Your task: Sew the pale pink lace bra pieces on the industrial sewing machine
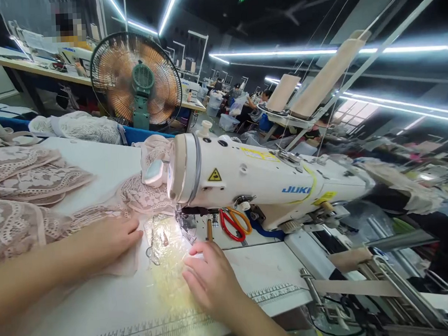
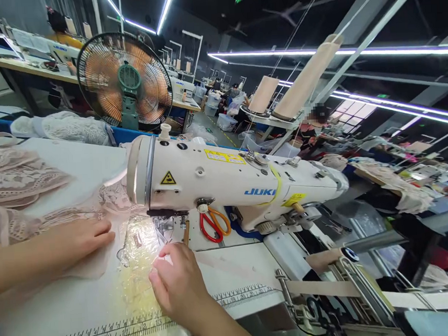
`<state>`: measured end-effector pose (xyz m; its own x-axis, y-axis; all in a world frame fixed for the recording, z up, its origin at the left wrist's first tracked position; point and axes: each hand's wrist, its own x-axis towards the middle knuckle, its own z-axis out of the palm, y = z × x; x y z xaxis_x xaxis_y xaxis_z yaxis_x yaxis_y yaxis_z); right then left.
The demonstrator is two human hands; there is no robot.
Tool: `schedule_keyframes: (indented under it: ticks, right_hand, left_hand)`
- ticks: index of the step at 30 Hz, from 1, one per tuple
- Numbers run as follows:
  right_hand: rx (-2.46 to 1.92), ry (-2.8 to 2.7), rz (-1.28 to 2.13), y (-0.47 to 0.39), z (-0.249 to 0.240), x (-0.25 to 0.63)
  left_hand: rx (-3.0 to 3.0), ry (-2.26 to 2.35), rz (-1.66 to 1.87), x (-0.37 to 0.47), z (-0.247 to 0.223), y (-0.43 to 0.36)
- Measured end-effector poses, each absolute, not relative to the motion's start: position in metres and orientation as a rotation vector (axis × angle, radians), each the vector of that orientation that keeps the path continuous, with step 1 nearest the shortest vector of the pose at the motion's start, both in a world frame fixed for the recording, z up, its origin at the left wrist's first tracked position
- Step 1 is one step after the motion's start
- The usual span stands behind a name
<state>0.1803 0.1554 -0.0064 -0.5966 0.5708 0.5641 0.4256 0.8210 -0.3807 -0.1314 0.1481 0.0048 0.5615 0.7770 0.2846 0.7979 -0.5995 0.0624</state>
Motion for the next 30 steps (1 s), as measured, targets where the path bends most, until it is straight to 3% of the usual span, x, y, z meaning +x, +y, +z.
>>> schedule_keyframes:
  ticks: [3, 9, 13, 17, 25, 30]
  right_hand:
    - [-0.702, -2.286, 0.317, 0.142, -0.009, 0.177]
    - [-0.63, -2.193, 0.462, 0.115, -0.012, 0.17]
    - [-0.578, -2.234, 0.678, 0.107, -0.019, 0.16]
    - [-0.885, -2.298, 0.702, 0.116, -0.018, 0.151]
    - [-1.32, -2.381, 0.564, 0.143, 0.001, 0.153]
    - [-1.334, -2.459, 0.65, 0.144, 0.004, 0.154]
  left_hand:
    - [-2.719, -1.351, -0.288, -0.119, 0.019, 0.143]
    - [-2.942, -1.414, -0.759, -0.081, 0.058, 0.16]
    - [-2.899, -1.537, -0.858, -0.065, 0.056, 0.176]
    - [-2.812, -1.641, -0.861, -0.06, 0.039, 0.192]
    - [-2.604, -1.78, -0.586, -0.066, 0.002, 0.17]
    - [-2.463, -1.478, -0.181, -0.054, -0.001, 0.145]
